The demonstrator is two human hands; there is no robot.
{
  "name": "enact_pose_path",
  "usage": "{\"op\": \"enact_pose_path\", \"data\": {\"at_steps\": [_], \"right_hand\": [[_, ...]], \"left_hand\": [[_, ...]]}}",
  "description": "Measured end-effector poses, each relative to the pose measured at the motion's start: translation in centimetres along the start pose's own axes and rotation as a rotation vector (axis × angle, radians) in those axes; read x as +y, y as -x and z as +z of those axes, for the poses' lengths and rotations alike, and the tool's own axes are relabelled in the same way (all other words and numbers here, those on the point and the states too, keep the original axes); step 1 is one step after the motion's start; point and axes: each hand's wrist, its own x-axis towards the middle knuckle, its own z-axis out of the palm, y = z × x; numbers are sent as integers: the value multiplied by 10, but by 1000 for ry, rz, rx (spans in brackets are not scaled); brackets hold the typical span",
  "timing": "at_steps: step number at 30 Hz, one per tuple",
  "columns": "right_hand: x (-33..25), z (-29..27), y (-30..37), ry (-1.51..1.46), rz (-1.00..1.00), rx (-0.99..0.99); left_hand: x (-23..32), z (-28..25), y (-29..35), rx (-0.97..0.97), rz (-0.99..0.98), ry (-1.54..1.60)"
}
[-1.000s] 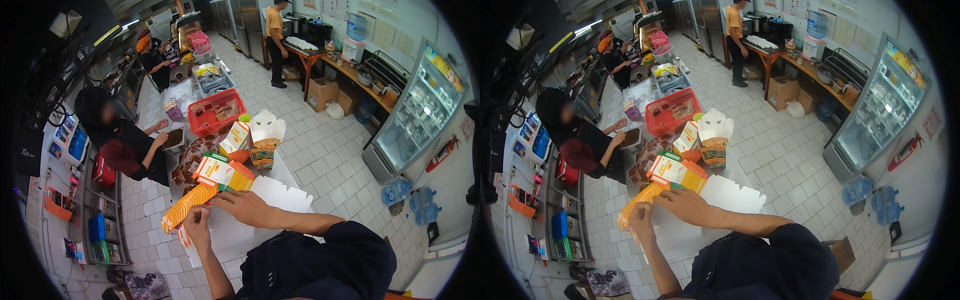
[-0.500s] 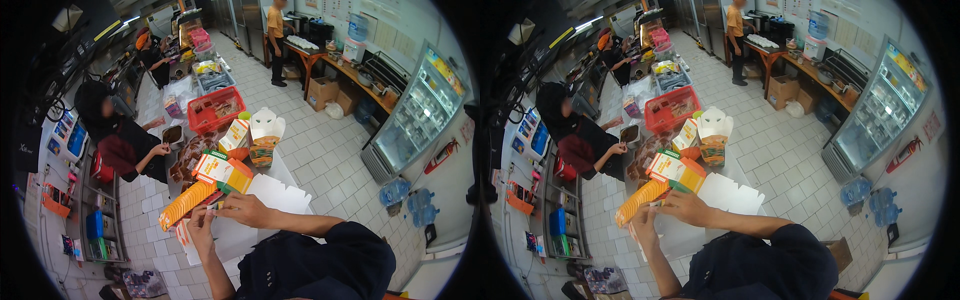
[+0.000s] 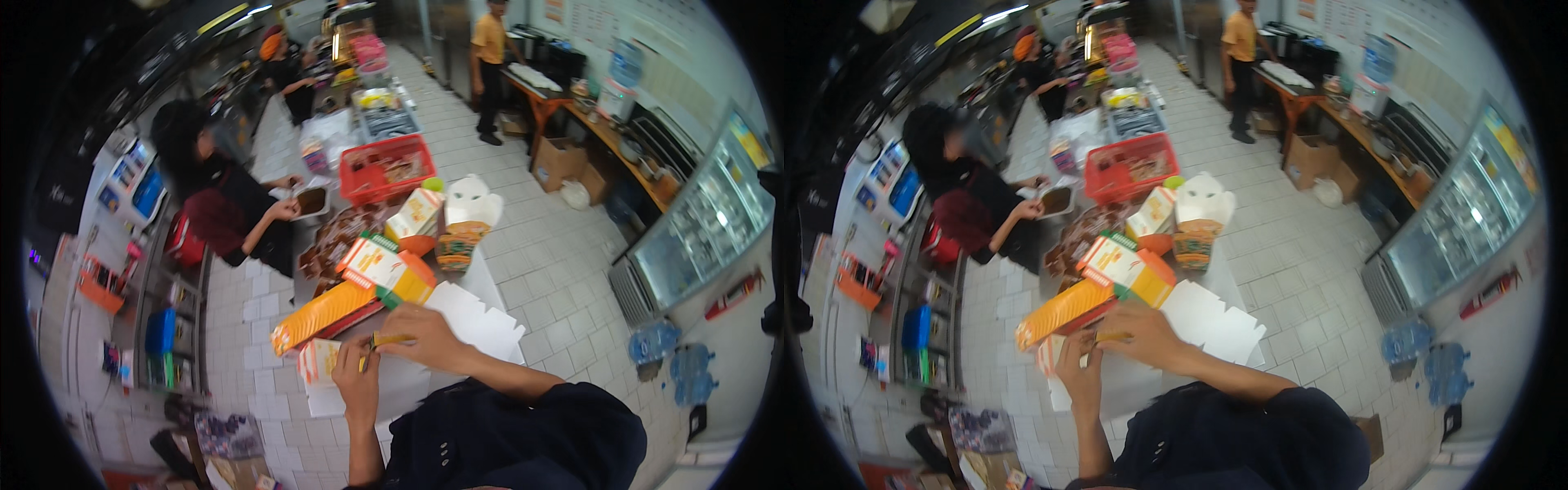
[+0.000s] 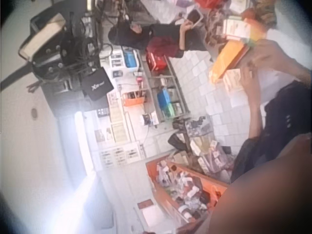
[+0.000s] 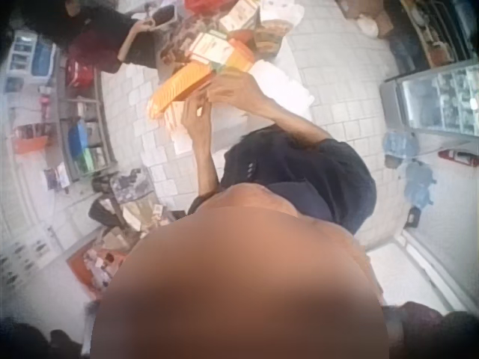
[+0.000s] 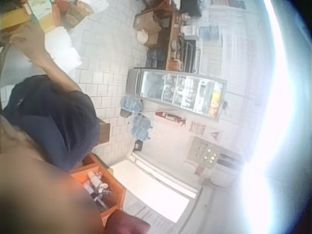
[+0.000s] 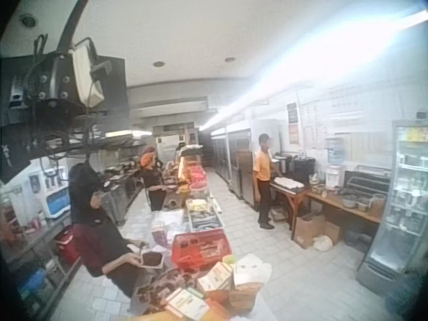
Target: The person folds flat cardboard food boxes into shape by hand, pressing edges and stacking the finished boxes on the table. The person handles multiple boxes one at a time and places them in a growing stack.
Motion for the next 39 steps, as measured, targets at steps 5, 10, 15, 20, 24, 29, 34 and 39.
{"op": "enact_pose_path", "data": {"at_steps": [5,10,15,20,24,29,34,39], "right_hand": [[-3,28,-14,-502,251,87],[-29,61,-16,-453,101,196],[-4,28,-23,228,-53,-23],[-5,40,-10,130,-97,-201],[3,23,-19,187,48,-107],[28,-12,-36,295,55,-590],[22,-6,-34,180,-80,-694],[14,-4,-37,253,-272,-334]], "left_hand": [[-22,11,-17,334,-3,602],[-22,38,-12,377,-32,450],[-37,21,-16,645,-212,534],[-54,36,-14,776,-386,729],[-52,27,-15,581,-282,584],[-25,-10,-32,142,177,-171],[-19,-15,-42,-336,334,-232],[-29,-26,-45,-450,411,-216]]}}
